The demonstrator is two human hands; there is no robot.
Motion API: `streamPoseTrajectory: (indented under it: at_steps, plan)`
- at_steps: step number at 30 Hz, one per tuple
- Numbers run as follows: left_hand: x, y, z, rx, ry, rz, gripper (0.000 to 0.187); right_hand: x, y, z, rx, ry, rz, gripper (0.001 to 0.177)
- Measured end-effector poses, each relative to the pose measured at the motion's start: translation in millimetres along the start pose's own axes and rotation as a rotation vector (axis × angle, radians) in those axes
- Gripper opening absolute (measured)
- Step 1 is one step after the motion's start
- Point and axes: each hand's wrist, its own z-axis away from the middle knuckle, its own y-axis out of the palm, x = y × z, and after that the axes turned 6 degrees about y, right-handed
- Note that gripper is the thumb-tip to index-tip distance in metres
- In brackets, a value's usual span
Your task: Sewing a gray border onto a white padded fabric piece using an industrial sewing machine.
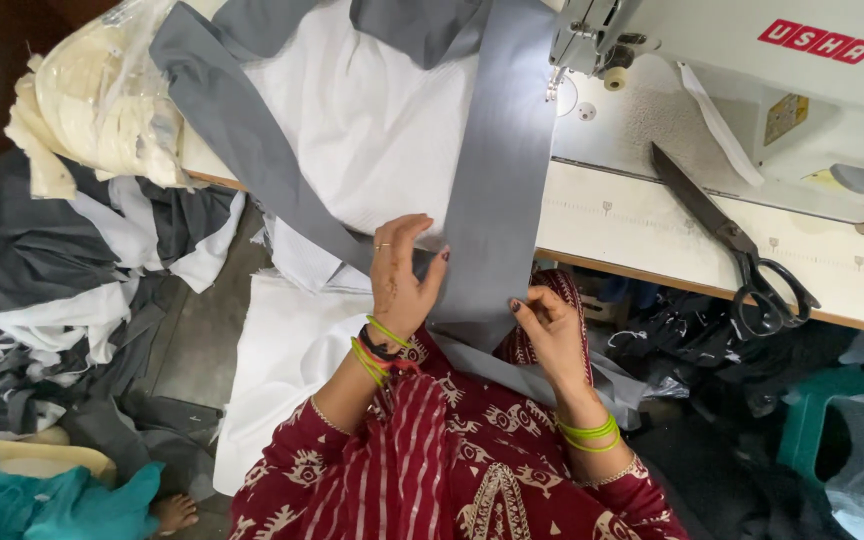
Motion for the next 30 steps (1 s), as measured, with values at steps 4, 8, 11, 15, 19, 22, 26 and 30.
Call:
streamPoseTrajectory:
  at_steps: [4, 8, 11, 15, 19, 22, 26, 30]
  plan:
    - [3.5, 22.1, -18.0, 0.297, 0.253, -0.050, 0.040, -13.1, -1.6, 0.3, 0.036, 0.043, -0.002, 0.006]
    - [16.4, 49.6, -35.8, 0.568, 0.545, -0.089, 0.058, -32.0, -9.0, 3.0, 0.037, 0.037, 0.113, 0.004]
    - [22.4, 54.5, -36.6, 0.641, 0.563, -0.176, 0.053, -44.5, -13.9, 10.0, 0.079, 0.071, 0.139, 0.005]
    - [28.9, 55.7, -34.3, 0.667, 0.527, -0.197, 0.051, -53.6, -23.3, 12.8, 0.108, 0.120, 0.070, 0.010]
    - [40.3, 60.7, -45.0, 0.692, 0.508, -0.197, 0.051, -36.7, -25.9, 13.9, 0.104, 0.093, 0.015, 0.023]
    - [47.4, 68.6, -58.4, 0.726, 0.501, -0.236, 0.050, -28.0, -30.4, 12.5, 0.068, 0.056, 0.024, 0.026]
    - [63.3, 83.4, -73.2, 0.751, 0.505, -0.263, 0.048, -23.7, -37.0, 12.2, 0.003, 0.019, 0.107, 0.026]
    - [71.4, 93.6, -90.0, 0.808, 0.484, -0.282, 0.049, -25.7, -42.2, 13.7, 0.004, -0.025, 0.106, 0.027]
